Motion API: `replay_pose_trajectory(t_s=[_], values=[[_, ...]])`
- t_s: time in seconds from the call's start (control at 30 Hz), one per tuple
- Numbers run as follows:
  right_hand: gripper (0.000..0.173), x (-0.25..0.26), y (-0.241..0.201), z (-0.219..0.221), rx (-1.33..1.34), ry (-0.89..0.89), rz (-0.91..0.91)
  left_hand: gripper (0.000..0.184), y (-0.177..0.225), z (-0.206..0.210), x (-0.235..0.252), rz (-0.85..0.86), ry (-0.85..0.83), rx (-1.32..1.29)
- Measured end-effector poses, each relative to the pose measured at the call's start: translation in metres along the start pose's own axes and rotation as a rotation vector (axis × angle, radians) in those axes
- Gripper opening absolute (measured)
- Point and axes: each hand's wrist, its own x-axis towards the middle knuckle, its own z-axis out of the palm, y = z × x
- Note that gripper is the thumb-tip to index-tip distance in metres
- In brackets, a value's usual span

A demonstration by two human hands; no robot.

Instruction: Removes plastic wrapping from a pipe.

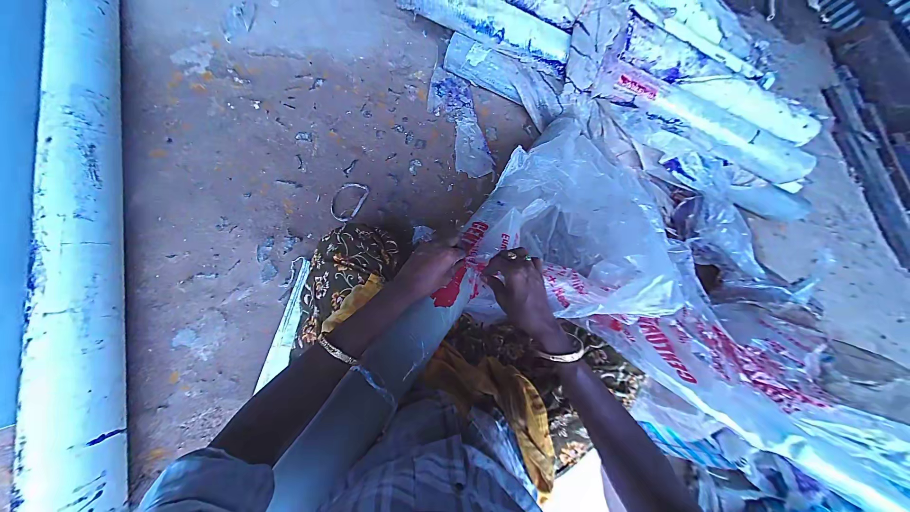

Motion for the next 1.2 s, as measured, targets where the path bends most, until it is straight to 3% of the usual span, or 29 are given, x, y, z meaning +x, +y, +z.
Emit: replay_pose_trajectory(t_s=[0.2, 0.37, 0.5, 0.57, 0.63, 0.73, 0.87, 0.93, 1.03, 1.2], values=[[0.014, 0.021, -0.004, -0.021, -0.018, -0.291, 0.044, 0.023, 0.002, 0.017, 0.001, 0.071, 0.082, 0.308], [0.02, -0.007, 0.003, -0.049, 0.195, -0.423, 0.005, 0.022, -0.009, 0.01, 0.012, -0.013, 0.112, 0.259], [0.024, -0.049, 0.013, -0.052, 0.228, -0.238, 0.027, 0.024, -0.031, 0.0, 0.023, -0.177, 0.201, 0.056], [0.019, -0.045, 0.003, -0.042, 0.225, -0.014, -0.02, 0.024, -0.026, 0.004, 0.023, -0.183, 0.247, 0.03], [0.018, -0.024, -0.01, -0.025, 0.215, 0.086, -0.047, 0.024, -0.015, 0.014, 0.02, -0.14, 0.27, 0.045], [0.029, 0.019, -0.017, 0.009, -0.007, -0.03, 0.055, 0.02, 0.0, 0.022, 0.015, -0.079, 0.221, 0.068], [0.023, 0.045, -0.013, 0.022, -0.251, -0.191, 0.167, 0.026, 0.004, 0.02, 0.017, -0.129, 0.128, 0.141], [0.022, 0.038, -0.011, 0.023, -0.215, -0.141, 0.136, 0.027, 0.006, 0.017, 0.019, -0.214, 0.128, 0.177], [0.021, 0.006, -0.014, 0.025, -0.144, -0.004, 0.153, 0.022, -0.028, 0.01, 0.006, -0.496, 0.342, 0.116], [0.019, -0.042, 0.045, 0.024, 0.223, 0.107, 0.226, 0.028, -0.092, -0.036, -0.022, -0.916, 0.53, -0.033]])
